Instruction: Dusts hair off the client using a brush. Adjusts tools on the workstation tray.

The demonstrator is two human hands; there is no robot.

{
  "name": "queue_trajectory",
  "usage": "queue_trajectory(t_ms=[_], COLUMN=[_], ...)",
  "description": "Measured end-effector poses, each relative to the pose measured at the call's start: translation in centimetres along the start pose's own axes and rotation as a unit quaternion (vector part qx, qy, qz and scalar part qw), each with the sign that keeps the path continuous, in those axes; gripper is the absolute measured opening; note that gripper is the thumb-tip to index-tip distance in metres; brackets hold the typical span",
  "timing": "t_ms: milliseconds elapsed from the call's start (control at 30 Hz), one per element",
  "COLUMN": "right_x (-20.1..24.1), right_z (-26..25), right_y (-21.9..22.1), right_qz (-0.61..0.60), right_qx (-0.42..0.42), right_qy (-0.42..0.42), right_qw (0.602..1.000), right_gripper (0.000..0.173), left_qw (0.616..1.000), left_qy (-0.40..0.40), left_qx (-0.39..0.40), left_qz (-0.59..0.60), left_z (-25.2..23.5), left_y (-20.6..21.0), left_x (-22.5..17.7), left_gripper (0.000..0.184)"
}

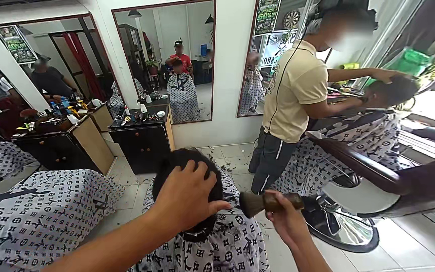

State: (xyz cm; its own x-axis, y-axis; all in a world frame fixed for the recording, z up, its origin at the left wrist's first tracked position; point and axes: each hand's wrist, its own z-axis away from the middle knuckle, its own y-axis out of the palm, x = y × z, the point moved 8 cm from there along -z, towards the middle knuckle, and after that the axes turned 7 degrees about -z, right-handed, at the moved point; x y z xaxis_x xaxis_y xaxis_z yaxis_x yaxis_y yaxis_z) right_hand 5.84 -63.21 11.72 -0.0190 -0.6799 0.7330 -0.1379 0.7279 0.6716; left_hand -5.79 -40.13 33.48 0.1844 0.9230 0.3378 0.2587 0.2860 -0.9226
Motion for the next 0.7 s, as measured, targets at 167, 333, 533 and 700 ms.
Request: queue_trajectory(t_ms=[167,333,533,700], right_x=[0.4,-0.5,2.1,2.3], right_z=[-2.6,-5.1,-3.4,-3.7], right_y=[8.0,8.9,11.5,12.4], right_qz=[-0.018,0.008,0.361,-0.02], right_qx=[0.224,0.177,0.245,0.296], right_qy=[-0.04,0.011,-0.159,-0.016], right_qw=[0.974,0.984,0.886,0.955], right_gripper=[0.036,0.036,0.042,0.04], left_qw=[0.97,0.98,0.96,0.974], left_qy=[0.162,0.052,-0.209,0.184], left_qx=[0.069,0.065,-0.188,-0.109], left_qz=[0.169,0.179,-0.008,0.074], left_z=[-1.3,-1.8,2.8,3.2], left_y=[2.4,3.2,-2.2,-0.9], left_x=[1.4,5.5,8.6,-1.5], left_gripper=[0.07,0.066,0.091,0.06])
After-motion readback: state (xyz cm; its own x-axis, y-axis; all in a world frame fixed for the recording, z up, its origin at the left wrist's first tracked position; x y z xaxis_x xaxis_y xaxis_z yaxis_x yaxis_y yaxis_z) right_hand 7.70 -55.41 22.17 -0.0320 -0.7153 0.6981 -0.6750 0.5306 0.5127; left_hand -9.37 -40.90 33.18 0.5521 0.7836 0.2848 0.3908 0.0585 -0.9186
